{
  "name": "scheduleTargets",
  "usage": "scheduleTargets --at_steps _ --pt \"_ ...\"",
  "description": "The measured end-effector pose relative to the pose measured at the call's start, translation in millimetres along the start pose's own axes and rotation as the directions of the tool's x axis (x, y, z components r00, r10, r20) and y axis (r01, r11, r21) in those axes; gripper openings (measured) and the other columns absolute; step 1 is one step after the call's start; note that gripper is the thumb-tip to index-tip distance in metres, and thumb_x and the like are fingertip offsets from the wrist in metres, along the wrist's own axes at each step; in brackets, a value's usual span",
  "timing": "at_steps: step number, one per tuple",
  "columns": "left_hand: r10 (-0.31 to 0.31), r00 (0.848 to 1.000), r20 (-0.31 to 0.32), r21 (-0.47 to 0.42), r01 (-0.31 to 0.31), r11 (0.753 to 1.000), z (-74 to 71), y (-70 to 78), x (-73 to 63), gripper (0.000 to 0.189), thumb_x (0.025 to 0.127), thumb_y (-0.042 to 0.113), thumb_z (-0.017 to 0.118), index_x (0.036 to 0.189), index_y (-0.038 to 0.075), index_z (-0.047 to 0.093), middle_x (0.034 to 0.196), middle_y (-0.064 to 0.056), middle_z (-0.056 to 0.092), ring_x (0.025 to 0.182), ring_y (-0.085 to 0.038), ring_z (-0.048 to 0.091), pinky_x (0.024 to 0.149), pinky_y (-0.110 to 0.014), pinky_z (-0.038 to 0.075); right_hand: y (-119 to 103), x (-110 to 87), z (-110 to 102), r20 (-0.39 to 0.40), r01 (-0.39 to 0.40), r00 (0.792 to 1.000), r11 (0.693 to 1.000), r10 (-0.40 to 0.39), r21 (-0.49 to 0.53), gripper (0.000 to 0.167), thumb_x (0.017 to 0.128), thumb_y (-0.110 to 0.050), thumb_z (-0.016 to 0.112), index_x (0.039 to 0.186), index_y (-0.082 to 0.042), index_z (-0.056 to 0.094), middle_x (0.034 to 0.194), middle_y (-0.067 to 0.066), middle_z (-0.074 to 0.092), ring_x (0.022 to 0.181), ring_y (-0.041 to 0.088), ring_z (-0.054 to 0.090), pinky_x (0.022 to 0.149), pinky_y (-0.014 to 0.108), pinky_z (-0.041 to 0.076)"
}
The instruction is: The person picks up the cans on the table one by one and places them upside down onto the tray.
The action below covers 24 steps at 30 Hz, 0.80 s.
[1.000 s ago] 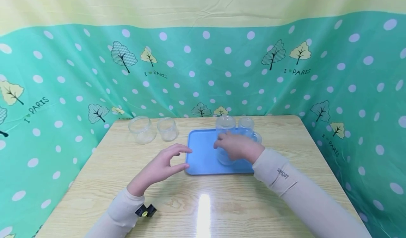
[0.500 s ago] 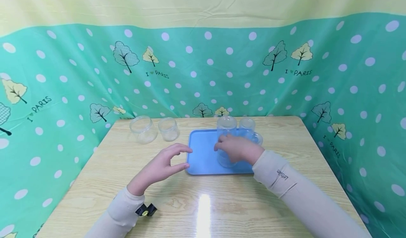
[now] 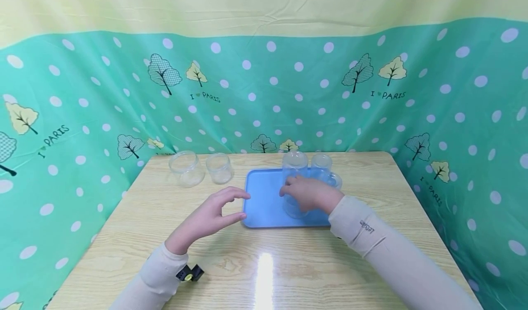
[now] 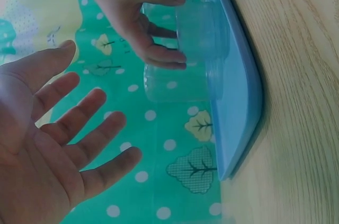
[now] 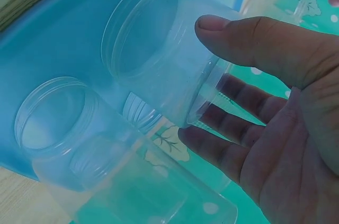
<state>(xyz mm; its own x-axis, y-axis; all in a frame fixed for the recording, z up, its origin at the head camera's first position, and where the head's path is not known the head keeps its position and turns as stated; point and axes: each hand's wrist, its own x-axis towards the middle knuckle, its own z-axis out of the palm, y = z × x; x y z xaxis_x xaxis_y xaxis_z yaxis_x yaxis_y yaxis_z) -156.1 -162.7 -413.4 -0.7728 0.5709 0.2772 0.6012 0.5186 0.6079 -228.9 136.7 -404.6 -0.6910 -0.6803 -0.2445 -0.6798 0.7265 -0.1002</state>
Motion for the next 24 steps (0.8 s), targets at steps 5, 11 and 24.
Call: scheduleTargets --at_steps 5,11,24 --pt "0.001 1.000 -0.002 -0.004 -0.001 1.000 -0.6 0.5 -0.2 0.040 0.095 0.030 0.076 0.131 0.019 0.064 0.133 0.006 0.063 0.130 -0.013 0.056 0.113 -0.040 0.047 2.2 -0.2 0.8 -0.003 0.009 1.000 1.000 -0.009 -0.002 0.065 0.078 0.006 0.081 0.135 -0.020 0.064 0.142 0.011 0.054 0.130 0.033 0.053 0.093 0.044 0.059" --pt "0.004 1.000 -0.002 0.000 -0.004 1.000 -0.4 -0.7 0.3 0.039 0.095 0.029 0.076 0.131 0.019 0.064 0.133 0.006 0.063 0.130 -0.012 0.056 0.113 -0.039 0.047 3.7 -1.5 1.1 0.001 0.000 1.000 1.000 0.000 0.008 0.065 0.078 0.005 0.082 0.135 -0.022 0.064 0.142 0.010 0.053 0.129 0.032 0.053 0.092 0.043 0.059" --pt "-0.005 1.000 0.019 0.000 0.005 1.000 -0.2 -0.6 0.2 0.040 0.095 0.031 0.075 0.133 0.019 0.063 0.134 0.007 0.062 0.131 -0.012 0.055 0.114 -0.039 0.046 5.1 -4.8 -2.3 0.009 -0.009 1.000 1.000 0.009 0.022 0.067 0.077 0.002 0.084 0.137 -0.021 0.063 0.143 0.012 0.052 0.129 0.034 0.053 0.091 0.045 0.059"
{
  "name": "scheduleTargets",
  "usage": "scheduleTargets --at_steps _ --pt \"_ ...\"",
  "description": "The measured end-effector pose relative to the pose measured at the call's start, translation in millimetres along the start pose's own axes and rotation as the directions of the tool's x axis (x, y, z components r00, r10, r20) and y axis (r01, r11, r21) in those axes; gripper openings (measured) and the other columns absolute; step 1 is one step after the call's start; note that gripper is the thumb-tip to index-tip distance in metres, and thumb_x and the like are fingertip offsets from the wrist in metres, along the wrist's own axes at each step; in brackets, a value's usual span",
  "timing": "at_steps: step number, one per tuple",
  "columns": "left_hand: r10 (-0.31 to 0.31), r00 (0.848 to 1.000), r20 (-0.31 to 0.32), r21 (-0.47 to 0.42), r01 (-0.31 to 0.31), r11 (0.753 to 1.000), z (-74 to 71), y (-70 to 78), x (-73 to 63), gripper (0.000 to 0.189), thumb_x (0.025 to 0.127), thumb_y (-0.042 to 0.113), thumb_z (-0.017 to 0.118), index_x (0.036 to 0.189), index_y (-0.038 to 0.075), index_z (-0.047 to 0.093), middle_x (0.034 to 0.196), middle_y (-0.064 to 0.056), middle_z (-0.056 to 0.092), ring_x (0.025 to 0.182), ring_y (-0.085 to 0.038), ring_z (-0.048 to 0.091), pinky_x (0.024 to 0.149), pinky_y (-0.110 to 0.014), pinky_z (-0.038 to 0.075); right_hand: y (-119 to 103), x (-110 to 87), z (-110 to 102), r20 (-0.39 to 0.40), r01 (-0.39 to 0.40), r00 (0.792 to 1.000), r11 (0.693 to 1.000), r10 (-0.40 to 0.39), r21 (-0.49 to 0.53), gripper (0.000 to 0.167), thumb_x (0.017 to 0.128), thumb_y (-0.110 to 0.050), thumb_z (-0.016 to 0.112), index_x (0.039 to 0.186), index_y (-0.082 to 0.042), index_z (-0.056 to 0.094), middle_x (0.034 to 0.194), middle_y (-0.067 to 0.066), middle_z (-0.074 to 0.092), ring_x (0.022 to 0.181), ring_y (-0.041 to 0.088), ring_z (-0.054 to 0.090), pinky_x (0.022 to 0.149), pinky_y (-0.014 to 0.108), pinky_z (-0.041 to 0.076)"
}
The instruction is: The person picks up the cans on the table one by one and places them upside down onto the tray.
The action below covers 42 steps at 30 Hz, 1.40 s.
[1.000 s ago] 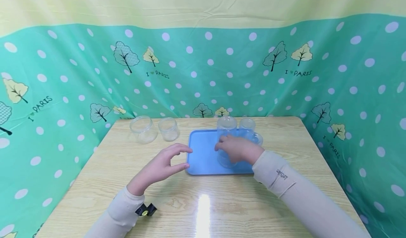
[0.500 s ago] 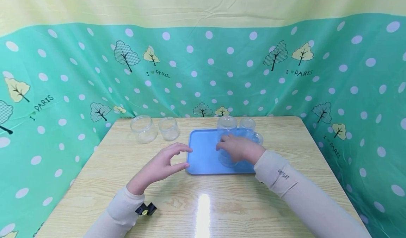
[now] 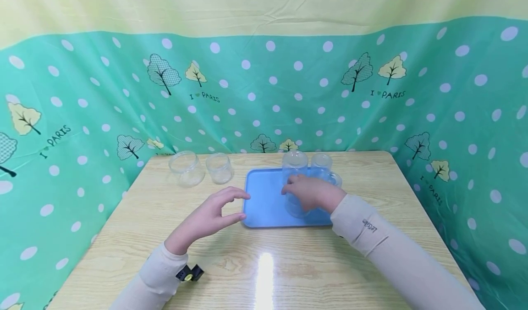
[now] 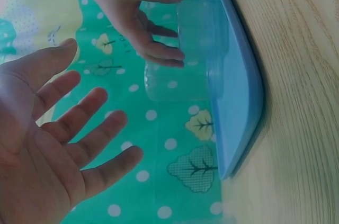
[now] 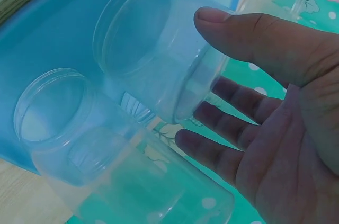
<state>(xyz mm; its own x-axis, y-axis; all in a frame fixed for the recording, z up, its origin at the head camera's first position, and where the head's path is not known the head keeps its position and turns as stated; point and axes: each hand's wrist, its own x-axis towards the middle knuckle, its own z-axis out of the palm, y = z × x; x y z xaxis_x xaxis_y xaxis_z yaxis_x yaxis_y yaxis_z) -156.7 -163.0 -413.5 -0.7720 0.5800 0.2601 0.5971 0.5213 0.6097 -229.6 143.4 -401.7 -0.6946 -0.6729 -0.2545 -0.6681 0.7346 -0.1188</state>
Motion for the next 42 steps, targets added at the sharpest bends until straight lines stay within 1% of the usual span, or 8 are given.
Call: scheduleTargets --at_steps 7,12,17,23,26,33,37,42 --pt "0.013 1.000 -0.008 0.009 -0.013 1.000 -0.4 0.3 -0.7 0.041 0.095 0.030 0.076 0.132 0.018 0.064 0.134 0.006 0.063 0.130 -0.013 0.056 0.113 -0.040 0.046 -2 -1.3 -6 -0.001 -0.001 1.000 1.000 0.001 0.010 0.067 0.077 0.001 0.084 0.137 -0.022 0.063 0.145 0.012 0.051 0.130 0.034 0.052 0.090 0.044 0.059" --pt "0.010 1.000 -0.011 0.006 -0.010 1.000 -0.7 0.6 -0.9 0.042 0.095 0.028 0.076 0.133 0.015 0.064 0.134 0.006 0.062 0.131 -0.013 0.055 0.114 -0.041 0.046 -5 -5.4 -9 -0.028 0.011 1.000 1.000 -0.011 -0.003 0.065 0.079 -0.004 0.085 0.138 -0.020 0.063 0.144 0.009 0.053 0.131 0.031 0.053 0.093 0.044 0.059" --pt "0.013 1.000 -0.007 0.013 -0.013 1.000 -0.3 0.5 -1.1 0.041 0.095 0.030 0.075 0.133 0.018 0.063 0.134 0.007 0.062 0.130 -0.012 0.056 0.113 -0.040 0.047 -8 -11.5 -8 -0.087 0.046 0.995 0.999 -0.047 -0.017 0.059 0.081 -0.010 0.086 0.136 -0.017 0.064 0.139 0.008 0.057 0.128 0.029 0.056 0.096 0.044 0.058" --pt "0.009 1.000 -0.002 0.016 -0.009 1.000 0.9 -0.1 -1.1 0.042 0.096 0.032 0.074 0.134 0.018 0.063 0.134 0.007 0.062 0.130 -0.012 0.055 0.114 -0.039 0.046 -9 -16.5 -7 -0.191 0.098 0.976 0.994 -0.105 -0.046 0.052 0.084 -0.013 0.084 0.133 -0.015 0.066 0.134 0.006 0.061 0.124 0.026 0.060 0.097 0.043 0.058" --pt "0.009 1.000 -0.004 0.018 -0.009 1.000 1.7 -1.1 -1.4 0.043 0.096 0.032 0.074 0.134 0.016 0.063 0.135 0.007 0.062 0.130 -0.012 0.055 0.113 -0.040 0.046 -10 -20.6 -6 -0.260 0.129 0.955 0.990 -0.141 -0.062 0.048 0.086 -0.015 0.083 0.131 -0.015 0.067 0.131 0.004 0.063 0.120 0.024 0.061 0.096 0.042 0.058" --pt "0.013 1.000 -0.006 0.031 -0.013 0.999 1.3 -0.9 -1.4 0.042 0.096 0.031 0.074 0.134 0.016 0.063 0.135 0.006 0.062 0.131 -0.012 0.055 0.114 -0.039 0.046 -10 -31.2 -4 -0.427 0.204 0.872 0.970 -0.241 -0.130 0.042 0.086 -0.016 0.083 0.126 -0.015 0.069 0.123 0.000 0.066 0.113 0.020 0.065 0.093 0.039 0.059" --pt "0.013 1.000 -0.005 0.032 -0.013 0.999 0.9 -0.3 -1.0 0.041 0.096 0.031 0.074 0.134 0.020 0.063 0.135 0.007 0.062 0.131 -0.011 0.055 0.114 -0.039 0.046 -11 -37.5 -2 -0.494 0.215 0.828 0.964 -0.265 -0.156 0.039 0.086 -0.018 0.084 0.123 -0.017 0.070 0.120 -0.002 0.068 0.112 0.019 0.065 0.092 0.038 0.059" --pt "0.023 1.000 -0.002 0.030 -0.023 0.999 0.5 1.1 -1.0 0.042 0.096 0.033 0.074 0.134 0.020 0.063 0.135 0.007 0.062 0.131 -0.012 0.055 0.114 -0.039 0.046 -12 -42.4 4 -0.552 0.228 0.785 0.960 -0.280 -0.163 0.040 0.084 -0.018 0.085 0.122 -0.016 0.071 0.119 -0.002 0.069 0.110 0.019 0.066 0.091 0.037 0.060"
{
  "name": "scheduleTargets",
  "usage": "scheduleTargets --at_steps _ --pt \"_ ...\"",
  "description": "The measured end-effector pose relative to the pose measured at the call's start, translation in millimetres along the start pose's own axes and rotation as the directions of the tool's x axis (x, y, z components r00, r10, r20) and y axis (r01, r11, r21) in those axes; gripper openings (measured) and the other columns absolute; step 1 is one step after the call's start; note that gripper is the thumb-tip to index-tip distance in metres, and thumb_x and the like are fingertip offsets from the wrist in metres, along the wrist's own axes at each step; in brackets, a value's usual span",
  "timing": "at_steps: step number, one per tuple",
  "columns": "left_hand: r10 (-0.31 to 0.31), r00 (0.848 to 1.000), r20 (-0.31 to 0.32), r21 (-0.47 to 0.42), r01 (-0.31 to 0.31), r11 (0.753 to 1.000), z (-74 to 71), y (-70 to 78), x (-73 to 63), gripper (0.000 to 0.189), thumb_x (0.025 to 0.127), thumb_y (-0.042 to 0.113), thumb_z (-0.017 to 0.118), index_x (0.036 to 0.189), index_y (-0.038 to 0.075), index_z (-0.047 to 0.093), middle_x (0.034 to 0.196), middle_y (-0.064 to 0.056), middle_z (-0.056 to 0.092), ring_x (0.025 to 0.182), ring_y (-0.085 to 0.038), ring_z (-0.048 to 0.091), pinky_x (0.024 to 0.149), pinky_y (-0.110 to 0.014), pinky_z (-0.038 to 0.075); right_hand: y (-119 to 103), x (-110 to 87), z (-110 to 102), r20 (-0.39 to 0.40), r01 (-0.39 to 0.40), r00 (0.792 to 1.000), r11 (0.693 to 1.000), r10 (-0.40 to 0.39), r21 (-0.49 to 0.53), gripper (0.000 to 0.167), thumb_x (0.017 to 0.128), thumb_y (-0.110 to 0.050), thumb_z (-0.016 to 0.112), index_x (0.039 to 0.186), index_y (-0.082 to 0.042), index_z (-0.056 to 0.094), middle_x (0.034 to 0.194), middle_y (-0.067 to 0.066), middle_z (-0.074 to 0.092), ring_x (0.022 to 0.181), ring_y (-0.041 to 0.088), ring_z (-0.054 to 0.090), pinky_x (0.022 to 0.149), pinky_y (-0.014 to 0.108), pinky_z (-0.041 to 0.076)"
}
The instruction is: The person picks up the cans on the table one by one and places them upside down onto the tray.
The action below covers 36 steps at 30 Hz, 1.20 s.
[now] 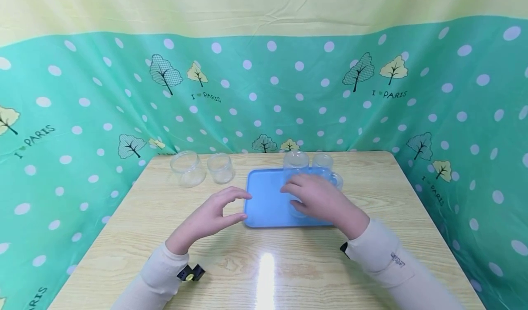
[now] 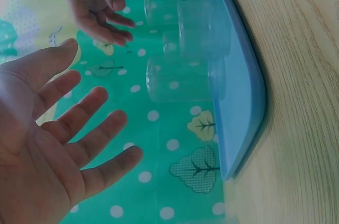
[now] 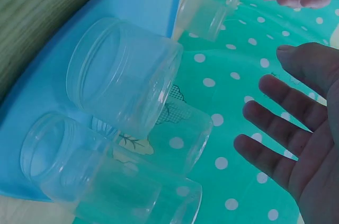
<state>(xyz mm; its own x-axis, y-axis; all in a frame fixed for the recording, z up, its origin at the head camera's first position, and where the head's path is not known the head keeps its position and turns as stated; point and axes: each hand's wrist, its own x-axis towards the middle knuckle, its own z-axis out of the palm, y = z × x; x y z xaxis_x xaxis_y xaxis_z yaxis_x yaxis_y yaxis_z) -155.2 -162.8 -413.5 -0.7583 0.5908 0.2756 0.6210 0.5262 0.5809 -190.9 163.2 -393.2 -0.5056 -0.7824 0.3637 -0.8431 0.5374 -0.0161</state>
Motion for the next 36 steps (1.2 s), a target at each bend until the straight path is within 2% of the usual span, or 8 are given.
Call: scheduleTargets --at_steps 7,13,25,27,29,32,34,36 --pt "0.021 1.000 -0.009 0.007 -0.021 1.000 0.5 1.1 0.0 0.042 0.096 0.033 0.074 0.134 0.020 0.063 0.134 0.008 0.062 0.130 -0.011 0.055 0.113 -0.039 0.047 -5 -9.3 1 -0.075 0.013 0.997 1.000 -0.012 0.026 0.041 0.083 -0.016 0.086 0.121 -0.016 0.072 0.117 -0.002 0.069 0.108 0.018 0.066 0.088 0.037 0.060" --pt "0.048 0.999 -0.001 0.025 -0.048 0.999 1.8 2.6 1.5 0.043 0.097 0.035 0.073 0.134 0.016 0.063 0.134 0.007 0.062 0.129 -0.011 0.056 0.112 -0.037 0.047 -9 -19.6 1 -0.123 0.005 0.992 0.999 0.001 0.052 0.044 0.083 -0.017 0.085 0.124 -0.016 0.070 0.120 -0.003 0.068 0.111 0.018 0.065 0.091 0.038 0.059" --pt "0.041 0.999 0.028 0.055 -0.042 0.998 7.2 3.7 0.1 0.041 0.097 0.033 0.073 0.134 0.019 0.062 0.134 0.008 0.061 0.129 -0.010 0.055 0.112 -0.035 0.047 -13 -30.4 9 -0.188 0.022 0.982 0.996 -0.004 0.091 0.046 0.085 -0.019 0.083 0.129 -0.015 0.068 0.126 -0.002 0.066 0.116 0.021 0.063 0.095 0.043 0.057" --pt "0.037 0.999 0.032 0.058 -0.039 0.998 7.6 4.6 -0.6 0.041 0.097 0.034 0.072 0.134 0.019 0.062 0.134 0.009 0.061 0.129 -0.010 0.054 0.112 -0.035 0.047 -14 -31.8 10 -0.188 0.024 0.982 0.995 -0.005 0.097 0.040 0.092 -0.026 0.077 0.130 -0.016 0.068 0.127 -0.002 0.066 0.117 0.021 0.063 0.096 0.043 0.057" --pt "0.034 0.999 0.032 0.060 -0.036 0.998 7.7 5.1 -1.3 0.041 0.097 0.034 0.072 0.134 0.019 0.062 0.134 0.009 0.061 0.129 -0.009 0.054 0.112 -0.035 0.047 -14 -32.9 11 -0.188 0.019 0.982 0.995 -0.001 0.098 0.037 0.100 -0.038 0.066 0.130 -0.017 0.067 0.128 -0.002 0.065 0.118 0.020 0.063 0.096 0.042 0.057" --pt "0.035 0.999 0.028 0.069 -0.037 0.997 7.8 4.4 -2.0 0.042 0.097 0.035 0.072 0.134 0.018 0.062 0.134 0.008 0.061 0.130 -0.010 0.054 0.112 -0.035 0.047 -16 -34.4 12 -0.187 0.012 0.982 0.995 0.007 0.103 0.045 0.106 -0.049 0.047 0.132 -0.017 0.067 0.129 -0.003 0.065 0.119 0.020 0.062 0.095 0.043 0.057" --pt "0.035 0.999 0.025 0.073 -0.037 0.997 7.9 3.2 -2.5 0.042 0.097 0.034 0.073 0.134 0.017 0.062 0.134 0.008 0.060 0.131 -0.010 0.053 0.113 -0.035 0.046 -17 -35.0 12 -0.182 0.007 0.983 0.994 0.012 0.106 0.047 0.106 -0.050 0.045 0.132 -0.018 0.066 0.129 -0.004 0.064 0.119 0.019 0.062 0.095 0.043 0.057" --pt "0.034 0.999 0.024 0.076 -0.036 0.996 7.9 2.3 -2.8 0.042 0.097 0.033 0.073 0.134 0.017 0.062 0.135 0.008 0.060 0.132 -0.010 0.052 0.114 -0.035 0.045 -18 -35.4 13 -0.180 0.010 0.984 0.994 0.010 0.109 0.044 0.105 -0.048 0.050 0.133 -0.018 0.066 0.130 -0.004 0.064 0.119 0.019 0.062 0.095 0.043 0.057"
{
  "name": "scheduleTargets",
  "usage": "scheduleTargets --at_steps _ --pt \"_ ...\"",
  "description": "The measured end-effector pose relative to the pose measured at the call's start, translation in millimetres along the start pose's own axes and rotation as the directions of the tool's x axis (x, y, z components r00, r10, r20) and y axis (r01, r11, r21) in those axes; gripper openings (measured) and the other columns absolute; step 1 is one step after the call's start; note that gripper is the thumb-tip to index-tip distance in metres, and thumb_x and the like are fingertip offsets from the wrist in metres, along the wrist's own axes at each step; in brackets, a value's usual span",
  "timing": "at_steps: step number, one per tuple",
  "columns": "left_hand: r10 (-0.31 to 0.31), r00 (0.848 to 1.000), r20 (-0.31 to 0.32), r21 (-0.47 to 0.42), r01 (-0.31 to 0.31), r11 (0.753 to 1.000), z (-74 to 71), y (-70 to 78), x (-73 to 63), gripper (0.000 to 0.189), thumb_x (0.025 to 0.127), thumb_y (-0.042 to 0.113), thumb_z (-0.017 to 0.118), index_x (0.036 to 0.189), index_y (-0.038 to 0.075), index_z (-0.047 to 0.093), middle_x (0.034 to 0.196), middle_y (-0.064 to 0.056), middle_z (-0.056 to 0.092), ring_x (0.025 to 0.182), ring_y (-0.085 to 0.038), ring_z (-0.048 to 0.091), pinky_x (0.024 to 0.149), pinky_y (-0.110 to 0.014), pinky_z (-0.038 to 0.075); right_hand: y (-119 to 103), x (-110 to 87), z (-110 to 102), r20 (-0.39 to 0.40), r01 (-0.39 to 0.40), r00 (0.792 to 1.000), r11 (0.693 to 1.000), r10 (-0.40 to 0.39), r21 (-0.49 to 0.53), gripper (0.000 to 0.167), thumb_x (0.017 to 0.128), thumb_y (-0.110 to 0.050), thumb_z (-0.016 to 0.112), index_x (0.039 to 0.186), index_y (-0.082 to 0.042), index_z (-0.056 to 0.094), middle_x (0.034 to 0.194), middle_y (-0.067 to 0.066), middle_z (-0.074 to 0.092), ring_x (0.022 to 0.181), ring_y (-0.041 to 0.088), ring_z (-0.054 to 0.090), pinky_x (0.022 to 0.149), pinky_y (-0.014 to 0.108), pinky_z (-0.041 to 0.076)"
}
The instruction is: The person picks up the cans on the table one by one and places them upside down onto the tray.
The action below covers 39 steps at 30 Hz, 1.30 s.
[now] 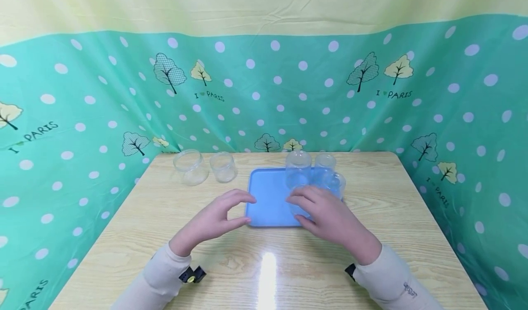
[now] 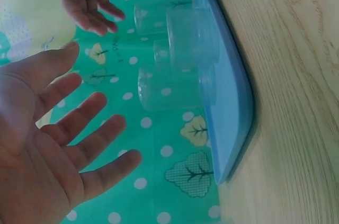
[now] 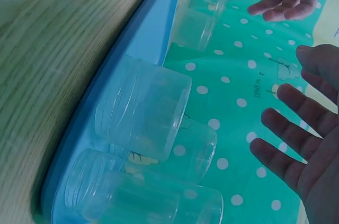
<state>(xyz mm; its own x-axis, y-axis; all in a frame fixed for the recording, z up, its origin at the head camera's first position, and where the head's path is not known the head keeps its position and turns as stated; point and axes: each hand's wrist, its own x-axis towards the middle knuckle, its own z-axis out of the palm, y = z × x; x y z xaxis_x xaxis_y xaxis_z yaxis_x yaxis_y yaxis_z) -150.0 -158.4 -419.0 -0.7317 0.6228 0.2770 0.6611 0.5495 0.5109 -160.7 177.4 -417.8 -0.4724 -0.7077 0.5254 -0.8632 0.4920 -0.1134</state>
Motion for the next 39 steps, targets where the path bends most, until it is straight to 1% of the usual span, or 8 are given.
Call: scheduleTargets --at_steps 6,12,16,18,22,26,33,39 --pt "-0.011 1.000 0.011 0.002 0.011 1.000 -0.3 -1.9 0.4 0.042 0.097 0.033 0.073 0.134 0.016 0.063 0.135 0.007 0.060 0.131 -0.011 0.053 0.113 -0.035 0.046 -2 -0.1 1 0.006 0.008 1.000 1.000 -0.008 0.022 0.039 0.100 -0.038 0.066 0.133 -0.018 0.066 0.129 -0.004 0.064 0.119 0.018 0.062 0.096 0.042 0.057" --pt "-0.018 1.000 0.022 0.052 0.016 0.998 -3.4 -3.1 2.7 0.042 0.097 0.033 0.073 0.134 0.016 0.062 0.136 0.005 0.059 0.132 -0.012 0.052 0.112 -0.035 0.047 -3 -1.6 5 0.002 0.008 1.000 1.000 -0.009 0.012 0.049 0.086 -0.022 0.083 0.132 -0.018 0.066 0.128 -0.004 0.065 0.119 0.017 0.062 0.097 0.041 0.056" --pt "-0.012 0.999 0.033 0.097 0.009 0.995 -7.9 -1.6 6.7 0.042 0.097 0.034 0.073 0.134 0.019 0.063 0.136 0.005 0.059 0.132 -0.013 0.052 0.111 -0.035 0.048 -3 -4.9 7 0.018 0.002 1.000 1.000 -0.002 0.004 0.043 0.092 -0.028 0.077 0.133 -0.019 0.066 0.128 -0.005 0.064 0.120 0.016 0.061 0.099 0.040 0.055" --pt "-0.011 0.999 0.039 0.116 0.006 0.993 -11.2 -1.7 9.2 0.042 0.096 0.034 0.074 0.133 0.018 0.063 0.135 0.005 0.060 0.131 -0.014 0.053 0.111 -0.034 0.048 -4 -6.0 8 0.033 -0.008 0.999 1.000 0.008 -0.004 0.043 0.093 -0.030 0.076 0.133 -0.020 0.066 0.129 -0.006 0.064 0.121 0.016 0.061 0.099 0.040 0.055" --pt "-0.017 0.998 0.052 0.150 0.009 0.989 -18.2 -4.8 14.9 0.042 0.095 0.033 0.075 0.133 0.018 0.064 0.133 0.005 0.061 0.130 -0.013 0.054 0.110 -0.033 0.048 -6 -6.7 9 0.040 -0.017 0.999 1.000 0.017 -0.009 0.048 0.087 -0.026 0.082 0.132 -0.019 0.067 0.129 -0.006 0.064 0.121 0.015 0.060 0.099 0.040 0.056" --pt "-0.031 0.997 0.071 0.165 0.019 0.986 -26.5 -9.5 23.2 0.042 0.096 0.032 0.075 0.134 0.018 0.063 0.133 0.004 0.061 0.129 -0.014 0.055 0.109 -0.035 0.049 -7 -6.7 11 0.026 0.003 1.000 1.000 -0.003 -0.006 0.050 0.084 -0.022 0.085 0.131 -0.018 0.068 0.128 -0.005 0.064 0.121 0.015 0.061 0.099 0.040 0.056" --pt "-0.094 0.992 0.083 0.233 0.073 0.970 -45.3 -23.2 42.7 0.045 0.095 0.033 0.075 0.134 0.016 0.063 0.134 0.000 0.062 0.131 -0.021 0.055 0.110 -0.040 0.049 -9 -5.5 12 0.027 0.010 1.000 1.000 -0.010 0.005 0.049 0.085 -0.023 0.084 0.130 -0.017 0.068 0.128 -0.005 0.064 0.121 0.016 0.060 0.099 0.041 0.055" --pt "-0.172 0.980 0.104 0.280 0.138 0.950 -64.4 -35.6 58.6 0.048 0.095 0.033 0.075 0.137 0.016 0.061 0.138 -0.004 0.061 0.132 -0.027 0.055 0.111 -0.045 0.048 -10 -4.2 11 0.032 0.010 0.999 1.000 -0.010 -0.010 0.047 0.086 -0.024 0.083 0.131 -0.018 0.068 0.128 -0.006 0.064 0.122 0.015 0.060 0.099 0.040 0.055"
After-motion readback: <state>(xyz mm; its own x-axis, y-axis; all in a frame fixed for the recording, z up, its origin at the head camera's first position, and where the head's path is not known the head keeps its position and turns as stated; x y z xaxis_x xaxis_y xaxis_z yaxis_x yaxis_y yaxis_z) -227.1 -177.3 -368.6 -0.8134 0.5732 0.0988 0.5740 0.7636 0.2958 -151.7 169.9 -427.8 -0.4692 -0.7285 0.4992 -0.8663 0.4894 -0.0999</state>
